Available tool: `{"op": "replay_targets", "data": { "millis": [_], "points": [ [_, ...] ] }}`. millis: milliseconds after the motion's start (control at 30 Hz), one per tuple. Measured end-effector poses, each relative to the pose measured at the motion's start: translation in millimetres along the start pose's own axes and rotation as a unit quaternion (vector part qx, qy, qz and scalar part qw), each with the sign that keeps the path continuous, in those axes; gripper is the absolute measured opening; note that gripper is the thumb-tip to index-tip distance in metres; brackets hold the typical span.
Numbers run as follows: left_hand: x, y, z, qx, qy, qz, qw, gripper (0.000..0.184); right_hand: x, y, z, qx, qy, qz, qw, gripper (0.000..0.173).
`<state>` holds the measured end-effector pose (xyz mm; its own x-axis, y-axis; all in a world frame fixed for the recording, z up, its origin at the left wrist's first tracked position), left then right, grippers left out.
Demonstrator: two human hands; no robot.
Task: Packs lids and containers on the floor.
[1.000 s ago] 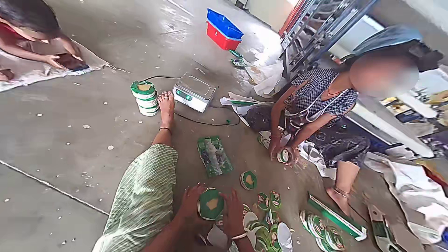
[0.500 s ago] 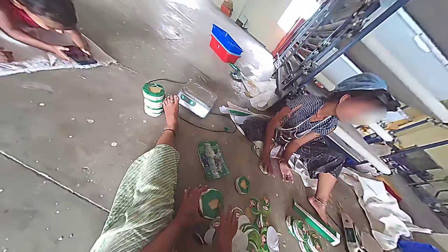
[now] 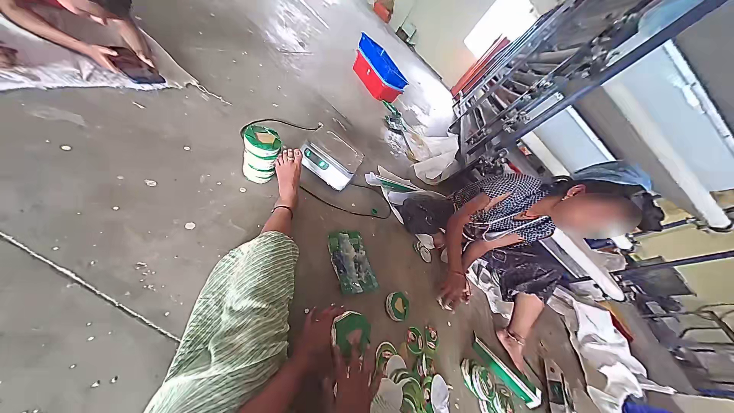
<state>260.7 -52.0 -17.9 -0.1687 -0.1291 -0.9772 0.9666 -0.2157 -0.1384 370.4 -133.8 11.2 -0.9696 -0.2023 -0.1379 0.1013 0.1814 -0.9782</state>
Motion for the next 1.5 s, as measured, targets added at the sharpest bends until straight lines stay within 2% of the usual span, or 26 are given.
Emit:
{"op": "replay_targets", "data": {
  "millis": [67, 133, 200, 233, 300, 333, 400, 433, 533, 567, 633, 700, 767, 833, 1000, 1067, 1100, 1200, 1267, 1300, 1367, 1433, 1500],
  "points": [
    [21.9, 2.7, -3.9, 0.009, 0.036, -0.008, 0.999, 0.093, -18.7, -3.5, -1.1, -0.025, 0.040, -0.024, 0.999, 0.044],
    [35.5, 8.2, -4.5, 0.003, 0.058, -0.002, 0.998, 0.105, -35.9, 0.4, -21.4, -0.019, 0.080, -0.023, 0.996, 0.049],
    [35.9, 8.6, -5.3, -0.006, 0.072, 0.001, 0.997, 0.097, -35.9, 7.5, -45.7, 0.039, 0.080, -0.003, 0.996, 0.055],
    [35.1, 8.4, -5.6, -0.009, 0.074, 0.002, 0.997, 0.084, -29.8, 12.3, -49.0, 0.056, 0.060, 0.005, 0.997, 0.058],
    [35.4, 8.1, -7.7, -0.020, 0.074, 0.007, 0.997, 0.059, -13.2, 13.8, -37.3, 0.071, 0.008, 0.001, 0.997, 0.060],
    [35.5, 8.0, -7.9, -0.020, 0.069, 0.009, 0.997, 0.056, -9.7, 10.4, -26.0, 0.056, -0.010, -0.013, 0.998, 0.055],
    [36.0, 7.1, -7.8, -0.006, 0.062, 0.001, 0.998, 0.079, -22.0, 1.5, -14.3, -0.013, -0.001, -0.069, 0.998, 0.040],
    [35.6, 7.0, -8.7, -0.014, 0.069, -0.001, 0.998, 0.093, -37.2, -3.9, -22.2, -0.032, 0.024, -0.086, 0.996, 0.038],
    [37.1, 9.9, -5.4, -0.018, 0.073, 0.005, 0.997, 0.109, -93.5, 3.9, -82.2, 0.017, 0.070, -0.064, 0.995, 0.043],
    [37.6, 9.6, -6.3, -0.010, 0.067, 0.003, 0.998, 0.109, -109.7, 18.7, -109.0, 0.050, 0.064, -0.033, 0.996, 0.050],
    [35.7, 8.3, -7.1, 0.002, 0.059, 0.005, 0.998, 0.110, -127.6, 50.7, -161.8, 0.160, 0.021, 0.019, 0.987, 0.076],
    [34.5, 8.8, -6.9, -0.009, 0.063, 0.010, 0.998, 0.109, -128.2, 80.3, -209.4, 0.257, -0.048, 0.081, 0.962, 0.105],
    [35.1, 11.3, -5.9, -0.044, 0.089, 0.022, 0.995, 0.102, -116.5, 97.1, -247.6, 0.324, -0.098, 0.112, 0.934, 0.127],
    [34.6, 12.4, -5.7, -0.059, 0.093, 0.036, 0.993, 0.095, -102.8, 106.6, -276.8, 0.355, -0.120, 0.137, 0.917, 0.138],
    [31.4, 14.0, -8.2, -0.055, 0.086, 0.050, 0.994, 0.096, -91.0, 126.7, -297.9, 0.375, -0.150, 0.178, 0.897, 0.139],
    [31.1, 13.0, -9.2, -0.050, 0.082, 0.048, 0.994, 0.096, -90.6, 125.2, -290.3, 0.342, -0.155, 0.150, 0.914, 0.128],
    [31.2, 13.2, -8.0, -0.048, 0.083, 0.047, 0.994, 0.097, -91.4, 121.0, -281.6, 0.316, -0.155, 0.132, 0.927, 0.116],
    [33.6, 14.7, -6.2, -0.058, 0.111, 0.050, 0.991, 0.100, -99.8, 97.4, -241.4, 0.143, -0.126, 0.037, 0.981, 0.064],
    [33.7, 14.1, -6.9, -0.047, 0.105, 0.040, 0.993, 0.102, -109.8, 77.2, -211.7, 0.032, -0.074, -0.023, 0.996, 0.049],
    [33.1, 13.3, -6.8, -0.034, 0.092, 0.034, 0.995, 0.104, -113.5, 63.6, -195.8, 0.013, -0.040, -0.063, 0.997, 0.045],
    [33.4, 12.4, -6.2, -0.022, 0.080, 0.031, 0.996, 0.105, -111.2, 24.8, -159.0, 0.057, 0.025, -0.195, 0.979, 0.039],
    [34.7, 12.8, -5.8, -0.029, 0.094, 0.032, 0.995, 0.106, -97.6, -5.9, -118.3, 0.104, 0.054, -0.296, 0.948, 0.038],
    [36.1, 13.6, -6.5, -0.026, 0.095, 0.021, 0.995, 0.106, -79.8, -14.1, -84.1, 0.118, 0.075, -0.299, 0.944, 0.039]
  ]
}}
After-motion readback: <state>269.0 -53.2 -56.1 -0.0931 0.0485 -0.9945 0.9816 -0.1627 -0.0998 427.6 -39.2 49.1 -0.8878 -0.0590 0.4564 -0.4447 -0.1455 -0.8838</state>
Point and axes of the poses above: each hand's wrist, its own z-axis away from the middle knuckle, its own y-axis out of the palm, x = y × z, the point moved 3 cm from there along -z, towards the middle knuckle, and after that the axes turned 13 degrees about z, right-handed, at the moved point
